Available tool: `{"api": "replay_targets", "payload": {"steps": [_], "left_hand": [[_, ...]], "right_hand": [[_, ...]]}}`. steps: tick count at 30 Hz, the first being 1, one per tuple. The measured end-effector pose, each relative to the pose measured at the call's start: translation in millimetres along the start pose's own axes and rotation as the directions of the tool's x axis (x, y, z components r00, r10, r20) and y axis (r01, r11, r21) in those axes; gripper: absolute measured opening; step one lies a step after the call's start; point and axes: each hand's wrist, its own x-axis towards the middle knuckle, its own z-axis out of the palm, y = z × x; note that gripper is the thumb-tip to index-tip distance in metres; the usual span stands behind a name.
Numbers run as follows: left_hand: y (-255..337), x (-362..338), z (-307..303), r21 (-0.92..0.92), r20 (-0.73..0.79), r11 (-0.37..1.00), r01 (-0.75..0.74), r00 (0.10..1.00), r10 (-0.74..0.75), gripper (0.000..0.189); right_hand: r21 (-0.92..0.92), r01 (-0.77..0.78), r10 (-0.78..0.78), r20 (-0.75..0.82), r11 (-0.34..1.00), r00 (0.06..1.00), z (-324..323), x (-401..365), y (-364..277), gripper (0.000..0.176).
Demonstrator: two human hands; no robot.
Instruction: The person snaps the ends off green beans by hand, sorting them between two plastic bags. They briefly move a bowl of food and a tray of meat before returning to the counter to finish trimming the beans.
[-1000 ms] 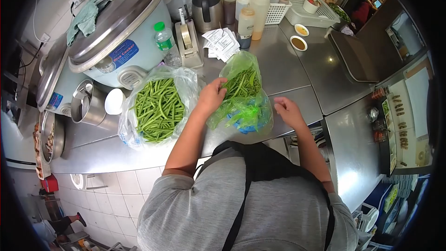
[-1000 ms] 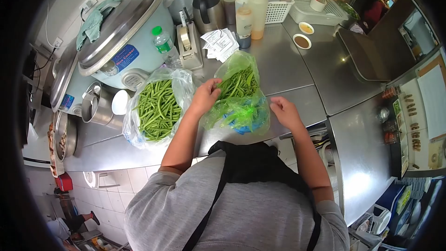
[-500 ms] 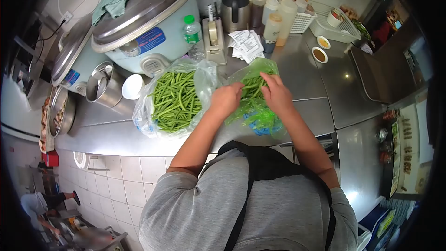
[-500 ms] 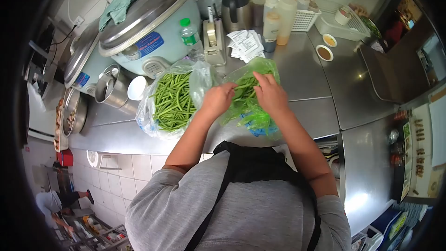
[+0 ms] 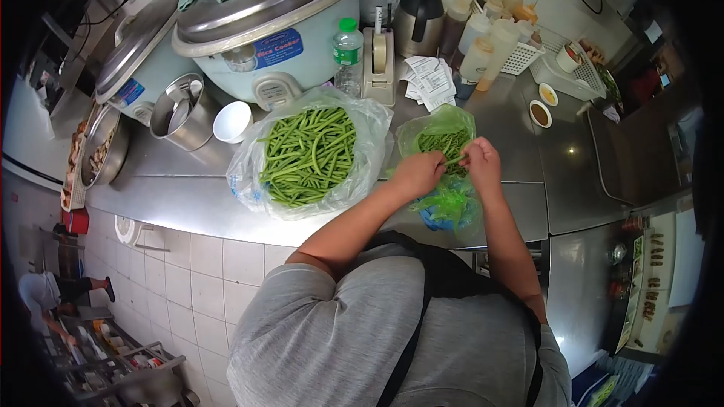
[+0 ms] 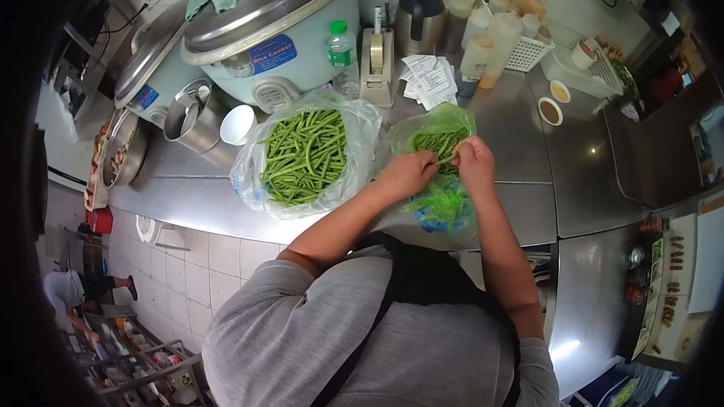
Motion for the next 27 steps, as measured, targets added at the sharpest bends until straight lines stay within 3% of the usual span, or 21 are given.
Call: {"api": "replay_targets", "payload": {"steps": [2, 4, 6, 8, 10, 13, 19, 22, 25, 27], "left_hand": [[-5.8, 3.4, 2.9, -0.062, -0.06, 0.998, -0.034, 0.998, 0.03, 0.014], [-16.9, 7.3, 0.5, -0.137, -0.173, 0.984, -0.113, 0.981, 0.088, 0.012], [-25.7, 15.0, -5.7, -0.371, -0.096, 0.928, 0.02, 0.994, -0.059, 0.009], [-26.8, 21.2, -9.8, -0.594, -0.028, 0.797, 0.108, 0.988, -0.155, 0.007], [-17.6, 25.0, -17.9, -0.791, 0.007, 0.597, 0.138, 0.977, -0.215, 0.005], [-11.3, 27.7, -22.4, -0.854, 0.004, 0.509, 0.11, 0.979, -0.206, 0.008], [-2.7, 29.3, -23.9, -0.916, -0.061, 0.399, 0.023, 0.979, -0.196, 0.01], [3.9, 24.5, -29.8, -0.913, -0.076, 0.407, -0.015, 0.988, -0.134, 0.009], [10.2, 18.4, -29.6, -0.919, -0.057, 0.393, -0.016, 0.994, -0.092, 0.009], [14.2, 14.2, -32.2, -0.909, -0.073, 0.417, -0.032, 0.994, -0.084, 0.008]], "right_hand": [[0.211, -0.07, 0.079, -0.033, 0.975, 0.996, -7.4, 5.8, -1.5, 0.017], [0.042, -0.004, 0.004, 0.0, 0.999, 1.0, -14.0, 10.1, 7.2, 0.02], [-0.214, 0.048, -0.032, 0.078, 0.976, 0.996, -21.1, 9.4, 12.6, 0.024], [-0.521, 0.107, -0.003, 0.197, 0.847, 0.98, -21.2, 6.3, 12.7, 0.029], [-0.407, 0.058, 0.029, 0.205, 0.912, 0.978, -12.3, 1.4, 8.7, 0.031], [-0.123, -0.017, 0.053, 0.289, 0.992, 0.956, 3.7, -6.6, 3.2, 0.025], [-0.009, -0.108, 0.1, 0.436, 0.994, 0.895, 14.8, -14.5, -8.3, 0.016], [0.031, -0.15, 0.136, 0.284, 0.988, 0.949, 13.3, -10.9, -8.9, 0.014], [0.393, -0.2, 0.134, 0.189, 0.898, 0.973, 6.6, -4.7, -16.2, 0.014], [0.492, -0.169, 0.092, 0.176, 0.854, 0.98, 7.8, -4.5, -30.3, 0.014]]}}
